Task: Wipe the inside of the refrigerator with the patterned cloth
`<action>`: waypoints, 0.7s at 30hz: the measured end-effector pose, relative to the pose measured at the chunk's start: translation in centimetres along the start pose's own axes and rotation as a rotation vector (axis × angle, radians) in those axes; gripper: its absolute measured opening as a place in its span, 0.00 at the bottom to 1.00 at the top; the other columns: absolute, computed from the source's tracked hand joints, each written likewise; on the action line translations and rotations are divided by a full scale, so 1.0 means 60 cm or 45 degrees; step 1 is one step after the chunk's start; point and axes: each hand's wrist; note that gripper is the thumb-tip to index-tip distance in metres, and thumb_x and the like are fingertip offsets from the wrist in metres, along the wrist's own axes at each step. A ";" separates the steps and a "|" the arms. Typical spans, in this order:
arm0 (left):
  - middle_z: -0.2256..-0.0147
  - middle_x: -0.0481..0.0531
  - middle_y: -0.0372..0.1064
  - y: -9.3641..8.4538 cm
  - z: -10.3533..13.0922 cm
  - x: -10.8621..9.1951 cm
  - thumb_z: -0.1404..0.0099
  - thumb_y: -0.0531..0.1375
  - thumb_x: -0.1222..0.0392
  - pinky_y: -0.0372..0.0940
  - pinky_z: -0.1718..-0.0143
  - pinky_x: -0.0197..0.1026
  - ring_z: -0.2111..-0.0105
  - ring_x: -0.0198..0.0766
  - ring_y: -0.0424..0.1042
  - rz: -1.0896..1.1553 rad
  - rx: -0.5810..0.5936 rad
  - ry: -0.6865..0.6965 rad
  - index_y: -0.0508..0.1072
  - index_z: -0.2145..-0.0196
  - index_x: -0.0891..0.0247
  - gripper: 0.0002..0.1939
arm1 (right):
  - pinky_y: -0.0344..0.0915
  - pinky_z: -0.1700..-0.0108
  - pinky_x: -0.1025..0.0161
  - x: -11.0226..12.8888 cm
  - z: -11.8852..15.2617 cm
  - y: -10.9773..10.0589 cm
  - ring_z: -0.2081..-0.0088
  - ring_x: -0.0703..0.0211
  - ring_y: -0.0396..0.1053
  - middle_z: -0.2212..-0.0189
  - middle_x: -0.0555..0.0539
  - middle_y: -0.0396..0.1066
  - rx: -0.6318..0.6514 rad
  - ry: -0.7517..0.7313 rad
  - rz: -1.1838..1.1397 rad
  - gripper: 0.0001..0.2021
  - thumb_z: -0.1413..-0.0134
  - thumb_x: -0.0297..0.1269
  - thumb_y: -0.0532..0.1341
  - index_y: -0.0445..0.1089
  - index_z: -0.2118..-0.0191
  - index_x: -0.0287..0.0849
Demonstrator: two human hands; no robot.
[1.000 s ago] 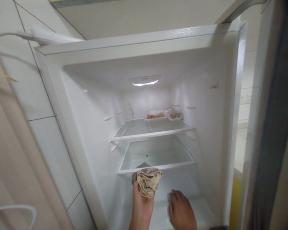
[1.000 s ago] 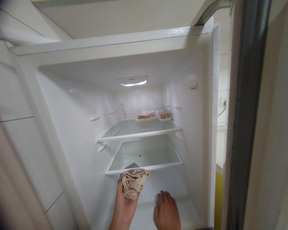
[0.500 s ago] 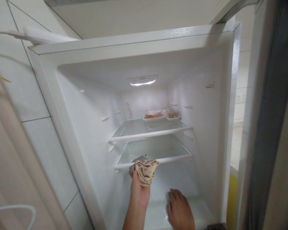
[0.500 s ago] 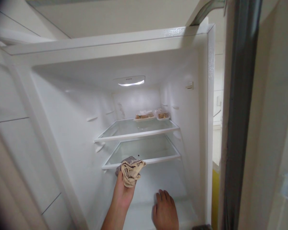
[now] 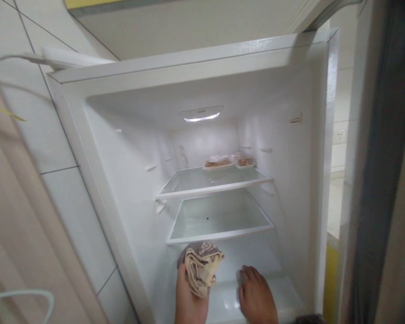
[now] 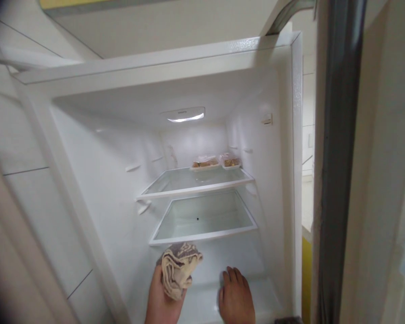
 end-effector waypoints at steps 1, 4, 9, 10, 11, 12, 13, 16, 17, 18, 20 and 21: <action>0.65 0.49 0.80 -0.014 0.006 -0.007 0.41 0.60 0.54 0.71 0.71 0.42 0.65 0.43 0.79 -0.066 -0.037 0.086 0.76 0.60 0.56 0.12 | 0.53 0.32 0.50 0.000 0.000 0.001 0.35 0.46 0.60 0.37 0.41 0.67 -0.008 -0.001 -0.002 0.25 0.41 0.29 0.49 0.70 0.41 0.39; 0.65 0.50 0.78 -0.047 0.014 -0.039 0.44 0.61 0.52 0.72 0.63 0.45 0.62 0.46 0.78 -0.339 -0.230 0.293 0.75 0.56 0.57 0.17 | 0.54 0.33 0.50 0.001 0.001 0.002 0.35 0.47 0.60 0.37 0.42 0.67 -0.032 0.001 -0.006 0.25 0.41 0.29 0.49 0.70 0.41 0.40; 0.51 0.61 0.75 -0.046 0.007 -0.105 0.44 0.61 0.49 0.68 0.47 0.56 0.50 0.55 0.73 -1.235 -0.235 0.880 0.70 0.46 0.64 0.30 | 0.53 0.32 0.50 0.001 0.000 0.001 0.35 0.46 0.60 0.37 0.41 0.66 -0.005 0.007 -0.016 0.25 0.40 0.30 0.49 0.69 0.40 0.39; 0.46 0.64 0.72 -0.039 0.003 -0.114 0.41 0.59 0.50 0.65 0.44 0.58 0.46 0.56 0.70 -1.467 -0.150 1.057 0.68 0.43 0.66 0.30 | 0.53 0.32 0.50 0.001 -0.001 0.000 0.35 0.46 0.60 0.37 0.41 0.66 0.003 0.005 -0.018 0.25 0.40 0.30 0.49 0.69 0.40 0.39; 0.42 0.65 0.69 -0.031 -0.002 -0.120 0.38 0.56 0.53 0.62 0.40 0.60 0.42 0.57 0.67 -1.704 -0.073 1.208 0.66 0.41 0.66 0.29 | 0.53 0.32 0.50 0.000 -0.001 0.000 0.35 0.46 0.59 0.37 0.41 0.66 0.006 0.003 -0.020 0.25 0.40 0.31 0.49 0.69 0.40 0.39; 0.39 0.65 0.67 -0.022 -0.008 -0.124 0.37 0.55 0.56 0.58 0.37 0.62 0.38 0.58 0.63 -1.920 -0.003 1.301 0.65 0.39 0.65 0.29 | 0.53 0.32 0.50 0.000 -0.001 0.000 0.35 0.46 0.59 0.37 0.42 0.66 0.001 0.003 -0.021 0.25 0.40 0.31 0.49 0.69 0.40 0.40; 0.37 0.63 0.65 -0.013 -0.015 -0.124 0.36 0.54 0.59 0.53 0.35 0.65 0.36 0.58 0.60 -2.128 0.062 1.329 0.65 0.38 0.63 0.29 | 0.53 0.32 0.50 0.000 0.000 0.000 0.35 0.47 0.60 0.37 0.42 0.67 -0.012 0.003 -0.022 0.24 0.40 0.31 0.49 0.69 0.40 0.40; 0.33 0.61 0.59 0.017 -0.038 -0.113 0.39 0.58 0.59 0.47 0.34 0.70 0.34 0.63 0.56 -2.577 0.237 1.129 0.62 0.35 0.59 0.33 | 0.53 0.32 0.52 0.001 0.001 -0.001 0.35 0.48 0.60 0.38 0.43 0.68 -0.054 0.011 -0.026 0.24 0.41 0.30 0.50 0.70 0.41 0.41; 0.32 0.62 0.57 0.027 -0.046 -0.107 0.39 0.60 0.56 0.47 0.34 0.70 0.34 0.65 0.56 -2.642 0.300 1.051 0.62 0.35 0.60 0.35 | 0.53 0.32 0.52 0.001 0.001 0.000 0.36 0.48 0.61 0.38 0.42 0.68 -0.062 0.011 -0.027 0.24 0.41 0.30 0.50 0.70 0.41 0.41; 0.31 0.63 0.55 0.037 -0.053 -0.101 0.40 0.61 0.52 0.49 0.34 0.69 0.35 0.66 0.57 -2.671 0.360 0.996 0.61 0.34 0.61 0.37 | 0.53 0.33 0.51 0.001 0.001 0.000 0.36 0.48 0.61 0.38 0.42 0.68 -0.065 0.010 -0.027 0.24 0.41 0.30 0.50 0.70 0.42 0.41; 0.31 0.63 0.53 0.058 -0.063 -0.090 0.38 0.60 0.46 0.50 0.34 0.67 0.34 0.66 0.56 -2.669 0.446 0.972 0.60 0.34 0.61 0.38 | 0.53 0.33 0.51 0.001 0.002 0.000 0.36 0.47 0.61 0.38 0.42 0.68 -0.066 0.005 -0.028 0.24 0.41 0.30 0.50 0.71 0.42 0.41; 0.31 0.63 0.53 0.070 -0.066 -0.085 0.37 0.58 0.44 0.51 0.34 0.67 0.34 0.66 0.56 -2.656 0.479 0.983 0.59 0.33 0.60 0.38 | 0.53 0.33 0.51 0.000 0.002 0.000 0.36 0.47 0.61 0.38 0.42 0.68 -0.067 0.002 -0.028 0.24 0.41 0.30 0.50 0.71 0.42 0.41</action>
Point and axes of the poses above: each hand's wrist, its own z-axis away from the middle knuckle, its own y-axis out of the palm, x = y × z
